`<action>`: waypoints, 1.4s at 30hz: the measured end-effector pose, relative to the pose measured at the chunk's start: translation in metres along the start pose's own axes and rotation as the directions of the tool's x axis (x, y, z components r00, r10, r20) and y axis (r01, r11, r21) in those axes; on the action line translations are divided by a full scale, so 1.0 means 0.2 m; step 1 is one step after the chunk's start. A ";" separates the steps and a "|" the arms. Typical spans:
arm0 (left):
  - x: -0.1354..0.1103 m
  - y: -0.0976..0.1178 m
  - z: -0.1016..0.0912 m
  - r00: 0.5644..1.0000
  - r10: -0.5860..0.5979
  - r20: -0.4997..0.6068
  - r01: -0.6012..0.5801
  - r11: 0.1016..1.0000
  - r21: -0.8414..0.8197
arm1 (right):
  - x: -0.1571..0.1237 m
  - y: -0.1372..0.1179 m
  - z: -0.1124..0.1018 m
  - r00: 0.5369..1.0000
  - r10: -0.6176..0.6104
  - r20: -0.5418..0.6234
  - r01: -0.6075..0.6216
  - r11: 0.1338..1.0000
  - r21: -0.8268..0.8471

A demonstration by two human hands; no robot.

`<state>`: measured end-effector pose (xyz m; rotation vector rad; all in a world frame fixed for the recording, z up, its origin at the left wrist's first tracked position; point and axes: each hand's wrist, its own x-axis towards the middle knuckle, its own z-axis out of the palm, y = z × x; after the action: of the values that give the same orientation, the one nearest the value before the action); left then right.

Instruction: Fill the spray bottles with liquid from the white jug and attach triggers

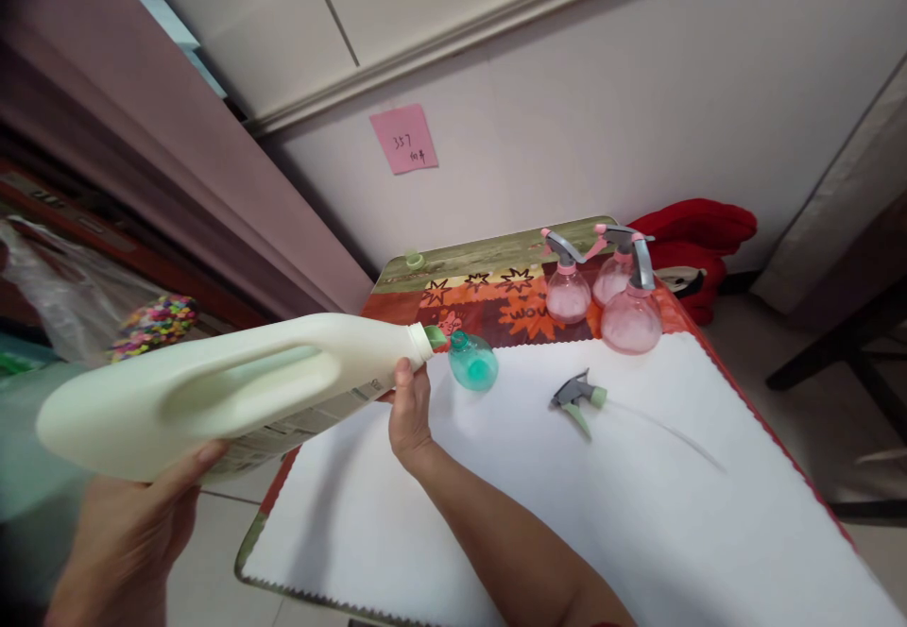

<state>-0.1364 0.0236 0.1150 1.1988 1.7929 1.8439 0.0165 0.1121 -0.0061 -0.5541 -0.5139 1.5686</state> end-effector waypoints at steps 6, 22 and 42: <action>-0.01 0.02 0.01 1.000 -0.003 -0.002 0.003 1.000 0.002 | -0.01 -0.01 0.01 1.000 -0.005 0.009 0.005 1.000 0.003; -0.02 0.04 0.02 1.000 -0.005 -0.009 0.005 1.000 0.013 | -0.01 -0.01 0.01 1.000 0.003 0.014 -0.003 1.000 0.003; -0.02 0.04 -0.01 1.000 0.013 0.004 -0.013 0.999 0.042 | -0.01 0.00 0.01 1.000 0.016 -0.001 -0.016 1.000 0.023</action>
<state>-0.1342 0.0181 0.1213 1.2313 1.8339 1.8185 0.0146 0.1107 -0.0041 -0.5429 -0.4904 1.5873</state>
